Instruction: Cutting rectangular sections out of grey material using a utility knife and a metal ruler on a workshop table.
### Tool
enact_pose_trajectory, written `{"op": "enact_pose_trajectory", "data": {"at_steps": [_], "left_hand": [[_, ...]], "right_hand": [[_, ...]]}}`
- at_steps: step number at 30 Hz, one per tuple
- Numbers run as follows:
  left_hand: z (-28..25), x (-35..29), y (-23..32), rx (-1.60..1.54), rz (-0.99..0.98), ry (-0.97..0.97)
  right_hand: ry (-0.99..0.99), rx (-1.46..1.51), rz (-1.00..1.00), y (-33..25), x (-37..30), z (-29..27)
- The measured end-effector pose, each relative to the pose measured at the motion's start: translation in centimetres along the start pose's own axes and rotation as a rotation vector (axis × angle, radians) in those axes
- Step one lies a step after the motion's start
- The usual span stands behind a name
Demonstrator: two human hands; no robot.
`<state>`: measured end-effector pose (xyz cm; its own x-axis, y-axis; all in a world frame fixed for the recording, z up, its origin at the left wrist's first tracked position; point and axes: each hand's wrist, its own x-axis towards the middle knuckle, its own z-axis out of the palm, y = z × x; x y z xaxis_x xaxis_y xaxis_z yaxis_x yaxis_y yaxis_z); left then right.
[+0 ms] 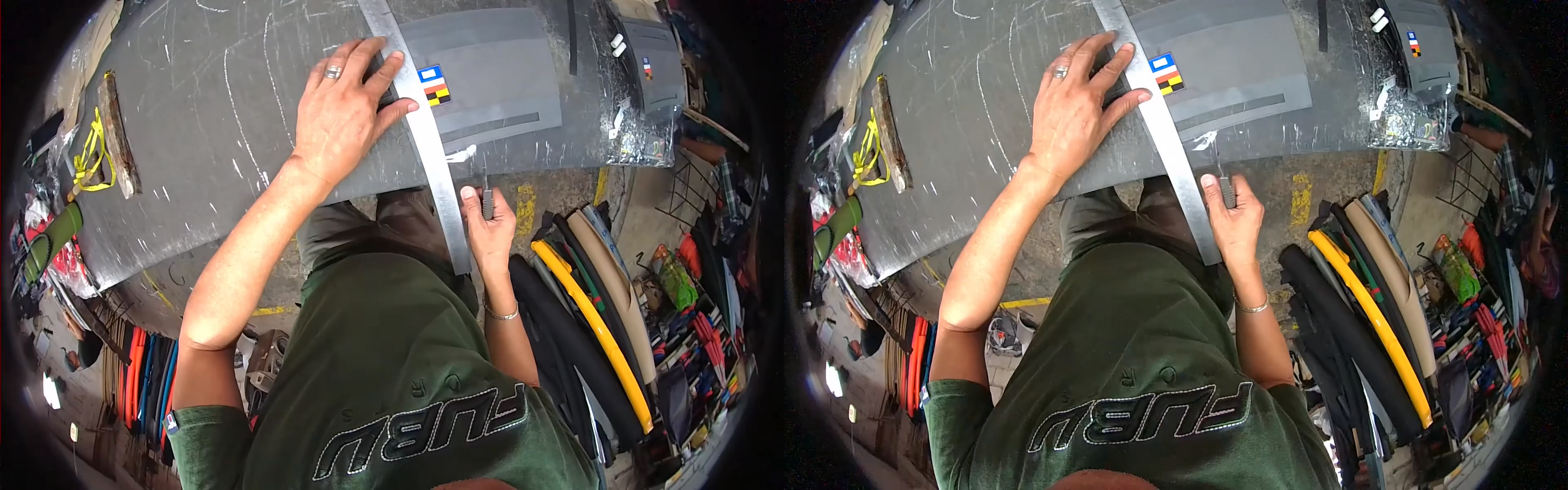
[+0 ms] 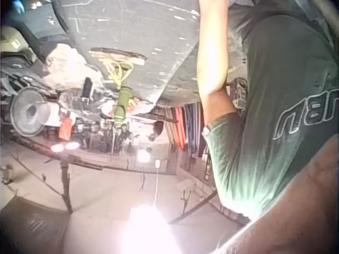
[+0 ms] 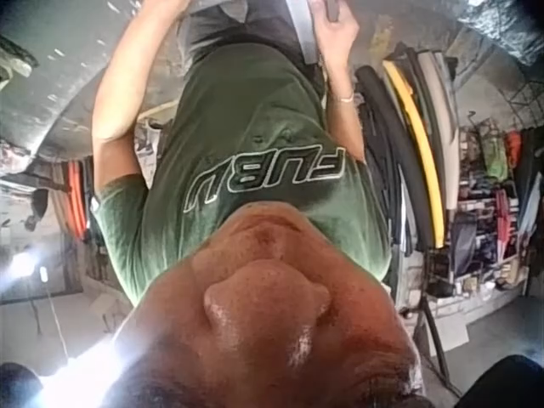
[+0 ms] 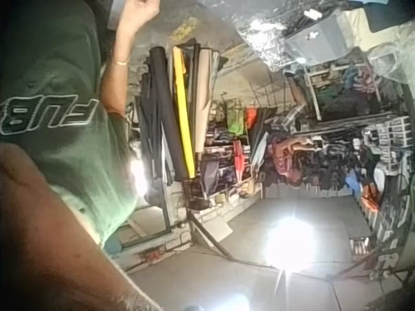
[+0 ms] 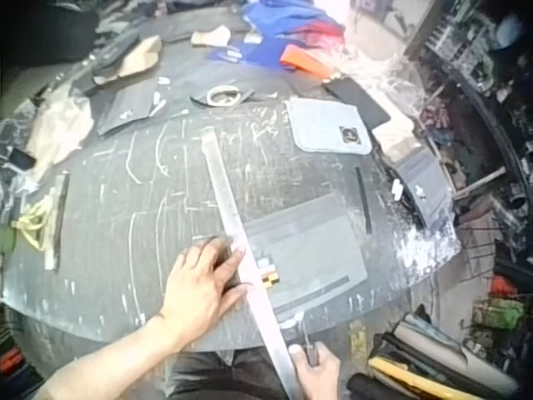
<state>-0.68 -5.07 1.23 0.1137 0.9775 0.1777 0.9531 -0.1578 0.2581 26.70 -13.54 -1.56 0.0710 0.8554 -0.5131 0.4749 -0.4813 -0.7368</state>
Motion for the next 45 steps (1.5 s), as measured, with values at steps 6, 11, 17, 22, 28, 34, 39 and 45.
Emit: {"op": "enact_pose_trajectory", "data": {"at_steps": [6,11,17,22,28,34,39,45], "left_hand": [[0.8,0.0,-0.2,-0.08,0.049,-0.03],[0.0,0.1,-0.3,-0.07,0.065,-0.09],[0.2,0.4,-0.2,-0.125,0.089,-0.128],[-0.6,0.8,-0.1,-0.081,0.081,-0.177],[-1.0,0.9,0.1,-0.111,0.071,-0.189],[-1.4,1.1,0.3,-0.154,0.037,-0.256],[-1.8,1.6,0.7,-0.143,0.02,-0.316],[-2.0,1.7,0.8,-0.098,0.011,-0.382]], "right_hand": [[0.155,-0.051,-0.284,-1.6,-0.3,-0.4],[-0.103,-0.142,-0.371,-7.6,0.3,0.2],[-0.054,-0.29,-0.643,-12.9,4.2,2.8],[-0.053,-0.345,-0.718,-14.6,6.5,4.0],[-0.067,-0.36,-0.674,-14.9,6.7,4.2],[-0.034,-0.26,-0.611,-14.1,6.6,4.5],[0.049,-0.175,-0.635,-13.5,6.6,4.4],[-0.004,-0.243,-0.435,-12.4,6.4,2.7]]}}
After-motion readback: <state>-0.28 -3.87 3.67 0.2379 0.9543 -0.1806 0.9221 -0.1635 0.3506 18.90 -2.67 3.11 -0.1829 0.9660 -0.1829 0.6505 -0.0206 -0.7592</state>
